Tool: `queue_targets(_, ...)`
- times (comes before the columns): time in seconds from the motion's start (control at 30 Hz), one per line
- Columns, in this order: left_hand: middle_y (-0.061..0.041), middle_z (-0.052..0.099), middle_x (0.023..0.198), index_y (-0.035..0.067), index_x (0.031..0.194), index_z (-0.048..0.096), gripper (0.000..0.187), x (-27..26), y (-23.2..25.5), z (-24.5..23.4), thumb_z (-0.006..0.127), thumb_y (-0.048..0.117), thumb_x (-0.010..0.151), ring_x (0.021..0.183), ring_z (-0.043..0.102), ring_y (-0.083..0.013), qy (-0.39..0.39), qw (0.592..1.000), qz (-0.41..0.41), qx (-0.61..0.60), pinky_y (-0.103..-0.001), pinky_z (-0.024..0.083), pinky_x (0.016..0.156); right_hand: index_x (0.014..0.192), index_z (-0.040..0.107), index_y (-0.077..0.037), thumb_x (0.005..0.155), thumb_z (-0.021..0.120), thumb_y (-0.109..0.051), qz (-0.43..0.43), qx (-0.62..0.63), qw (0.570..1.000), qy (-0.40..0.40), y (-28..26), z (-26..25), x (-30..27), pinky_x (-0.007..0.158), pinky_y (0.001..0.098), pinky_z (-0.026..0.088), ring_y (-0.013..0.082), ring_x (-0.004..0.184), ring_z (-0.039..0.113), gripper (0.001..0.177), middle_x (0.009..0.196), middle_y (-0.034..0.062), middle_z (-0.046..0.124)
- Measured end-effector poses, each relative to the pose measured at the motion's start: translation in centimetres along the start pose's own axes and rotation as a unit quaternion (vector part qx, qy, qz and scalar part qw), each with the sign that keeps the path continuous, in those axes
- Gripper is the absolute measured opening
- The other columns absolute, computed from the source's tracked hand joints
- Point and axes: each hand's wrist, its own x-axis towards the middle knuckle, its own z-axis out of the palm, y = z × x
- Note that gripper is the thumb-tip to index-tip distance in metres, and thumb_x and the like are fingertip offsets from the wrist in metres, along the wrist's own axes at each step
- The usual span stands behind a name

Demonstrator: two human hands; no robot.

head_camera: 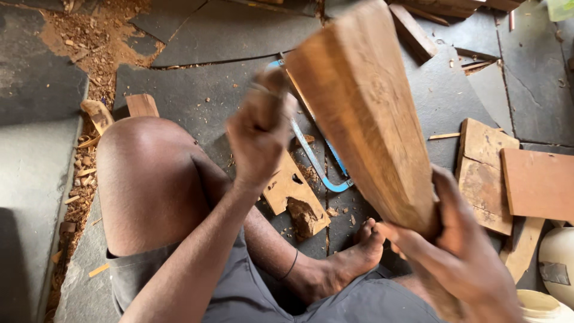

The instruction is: The person sits on the floor and uses a chisel and mallet to carve a piece of wood. They repeatedly strike the chisel to shape the wood, occasionally inspecting the progress. Later, they use a hand saw to cut a smaller piece of wood.

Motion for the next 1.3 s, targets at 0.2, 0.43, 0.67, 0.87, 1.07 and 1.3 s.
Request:
queue_targets(0.2,-0.002,0.061,0.062,0.008,0.082,0.058,0.026,1.9,1.2,-2.6,0.073,0.017,0.101,0.049,0.062,-0.0077,0.07,0.994,-0.046,-0.076,-0.023,0.055,0.043,0.145,0.051,-0.008,0.081,0.083,-0.019,0.219,-0.084,0.96,0.151,8.6,5.2,3.5,0.063,0.042,0.06,0.0294,0.07,0.072,0.072,0.097,0.0158,0.077)
queue_targets(0.43,-0.003,0.063,0.071,0.006,0.094,0.059,0.019,2.3,0.7,-2.4,0.073,0.015,0.103,0.054,0.065,-0.0112,0.074,0.994,0.016,-0.081,-0.026,0.06,0.047,0.147,0.047,-0.009,0.079,0.085,-0.018,0.156,-0.211,0.947,0.187,14.2,5.0,5.4,0.087,0.0416,0.059,0.0285,0.1,0.072,0.078,0.109,0.0212,0.073)
queue_targets(0.67,-0.006,0.06,0.074,0.004,0.097,0.054,0.02,2.7,1.5,-3.5,0.073,0.007,0.103,0.054,0.061,-0.0124,0.111,0.984,-0.003,-0.138,-0.028,0.054,0.046,0.125,0.07,-0.011,0.087,0.078,-0.004,-0.203,-0.204,0.948,0.136,13.9,12.2,8.5,0.109,0.0392,0.052,0.0274,0.123,0.064,0.04,0.125,0.01,0.072)
queue_targets(0.87,-0.004,0.058,0.073,0.005,0.098,0.051,0.021,2.5,2.5,-4.0,0.071,0.005,0.103,0.053,0.058,-0.0113,0.125,0.983,-0.015,-0.134,-0.026,0.051,0.047,0.11,0.079,-0.009,0.089,0.072,-0.001,-0.179,-0.094,0.979,0.007,16.6,16.3,11.0,0.093,0.0374,0.057,0.0273,0.109,0.069,0.023,0.116,0.0092,0.077)
queue_targets(1.07,-0.003,0.059,0.068,0.006,0.092,0.054,0.019,2.3,3.2,-2.6,0.071,0.006,0.101,0.051,0.058,-0.0101,0.103,0.985,-0.015,-0.141,-0.026,0.05,0.045,0.109,0.078,-0.011,0.09,0.075,-0.005,0.034,0.014,0.999,-0.033,19.1,14.1,10.8,0.087,0.0317,0.06,0.0207,0.099,0.076,0.02,0.105,0.0081,0.081)
queue_targets(1.3,-0.001,0.057,0.068,0.005,0.084,0.054,0.027,1.9,3.1,-2.6,0.071,0.003,0.104,0.054,0.057,-0.0085,0.072,0.994,-0.02,-0.085,-0.024,0.046,0.047,0.106,0.079,-0.009,0.085,0.077,0.0,-0.134,-0.073,0.986,0.065,19.2,15.0,10.4,0.085,0.0314,0.061,0.0206,0.102,0.073,0.023,0.113,0.0072,0.073)
